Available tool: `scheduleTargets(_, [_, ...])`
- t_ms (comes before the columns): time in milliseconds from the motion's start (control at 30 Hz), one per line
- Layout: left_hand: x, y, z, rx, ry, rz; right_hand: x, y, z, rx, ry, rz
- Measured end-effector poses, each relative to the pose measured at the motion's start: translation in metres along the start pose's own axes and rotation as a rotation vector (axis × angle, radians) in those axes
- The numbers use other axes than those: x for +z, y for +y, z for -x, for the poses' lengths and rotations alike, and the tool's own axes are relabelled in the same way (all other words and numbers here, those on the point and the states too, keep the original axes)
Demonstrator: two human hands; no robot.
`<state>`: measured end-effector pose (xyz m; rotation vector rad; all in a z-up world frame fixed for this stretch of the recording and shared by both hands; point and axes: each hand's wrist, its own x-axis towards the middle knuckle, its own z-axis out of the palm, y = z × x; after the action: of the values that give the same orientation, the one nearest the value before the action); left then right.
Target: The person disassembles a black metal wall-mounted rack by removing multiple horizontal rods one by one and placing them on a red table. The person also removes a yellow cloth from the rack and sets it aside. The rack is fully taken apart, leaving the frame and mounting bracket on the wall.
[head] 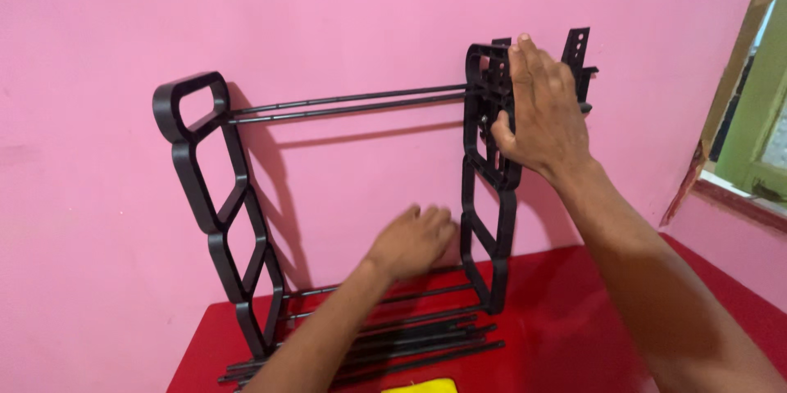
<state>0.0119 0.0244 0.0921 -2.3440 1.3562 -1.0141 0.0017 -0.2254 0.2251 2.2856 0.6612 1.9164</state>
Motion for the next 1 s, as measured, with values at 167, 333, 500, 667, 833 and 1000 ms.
scheduleTargets(167, [-0.045, -0.046, -0.055, -0.056, 0.35, -0.069, 0.005, -0.007, -0.001, 0.03, 0.065, -0.112])
scheduleTargets(333, [-0.071, -0.071, -0.105, -0.165, 0.575, -0.138, 0.01, -0.012, 0.001, 0.076, 0.082, -0.191])
scheduleTargets(500, [-0.062, -0.086, -0.141, -0.244, 0.554, -0.149, 0.017, -0.013, 0.002, 0.108, 0.117, -0.175])
scheduleTargets(667, [-0.038, -0.096, -0.162, -0.236, 0.467, -0.18, 0.024, -0.009, 0.003, 0.076, 0.185, -0.188])
scheduleTargets(833, [-0.025, -0.102, -0.172, -0.237, 0.418, -0.193, 0.028, -0.009, 0.004, 0.09, 0.185, -0.217])
scheduleTargets(1000, [-0.021, -0.109, -0.176, -0.225, 0.368, -0.17, 0.028, -0.01, 0.004, 0.107, 0.183, -0.232])
